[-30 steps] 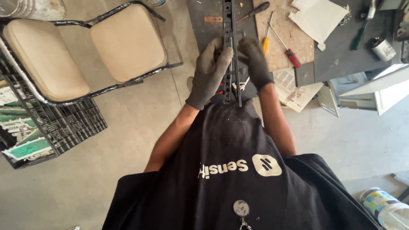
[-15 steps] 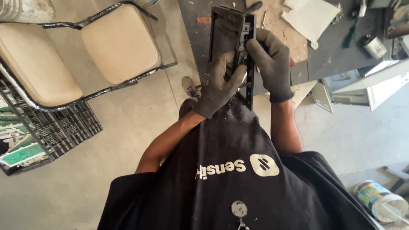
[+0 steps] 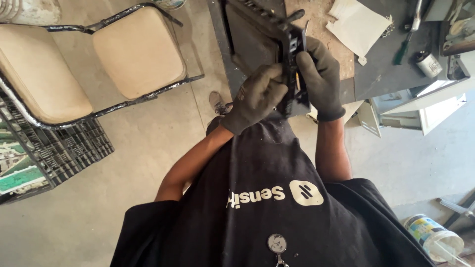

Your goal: Disassembling a plastic door frame from an appliance using a screwdriver and pliers on a workbench.

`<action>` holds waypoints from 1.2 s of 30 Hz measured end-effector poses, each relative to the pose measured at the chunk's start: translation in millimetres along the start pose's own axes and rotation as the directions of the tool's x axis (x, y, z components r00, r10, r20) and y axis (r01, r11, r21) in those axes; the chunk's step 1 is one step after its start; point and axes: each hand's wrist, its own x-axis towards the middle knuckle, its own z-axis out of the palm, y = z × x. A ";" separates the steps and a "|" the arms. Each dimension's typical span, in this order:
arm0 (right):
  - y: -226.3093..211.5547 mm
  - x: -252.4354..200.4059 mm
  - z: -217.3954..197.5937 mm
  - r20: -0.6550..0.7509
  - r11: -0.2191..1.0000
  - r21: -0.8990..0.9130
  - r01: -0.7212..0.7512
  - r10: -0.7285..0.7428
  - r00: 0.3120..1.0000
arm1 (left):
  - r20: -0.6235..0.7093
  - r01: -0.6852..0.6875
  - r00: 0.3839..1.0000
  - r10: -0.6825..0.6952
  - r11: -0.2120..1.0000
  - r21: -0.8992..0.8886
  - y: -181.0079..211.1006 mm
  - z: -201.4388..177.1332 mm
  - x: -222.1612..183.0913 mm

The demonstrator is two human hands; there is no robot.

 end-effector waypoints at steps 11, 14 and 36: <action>-5.6 4.9 -11.8 0.436 0.992 -0.124 0.003 0.052 0.899 | -0.198 0.167 0.780 -0.594 0.503 -0.848 -74.7 -48.1 25.0; 0.4 6.0 -23.3 0.468 0.975 -0.196 0.101 0.003 0.884 | -0.488 0.246 0.692 -0.531 0.810 -0.532 -87.0 -50.5 18.3; 65.5 7.3 -28.0 -0.132 0.979 0.180 -0.095 0.120 0.984 | 0.063 -0.133 0.985 0.159 0.476 0.869 -110.0 -53.6 -0.4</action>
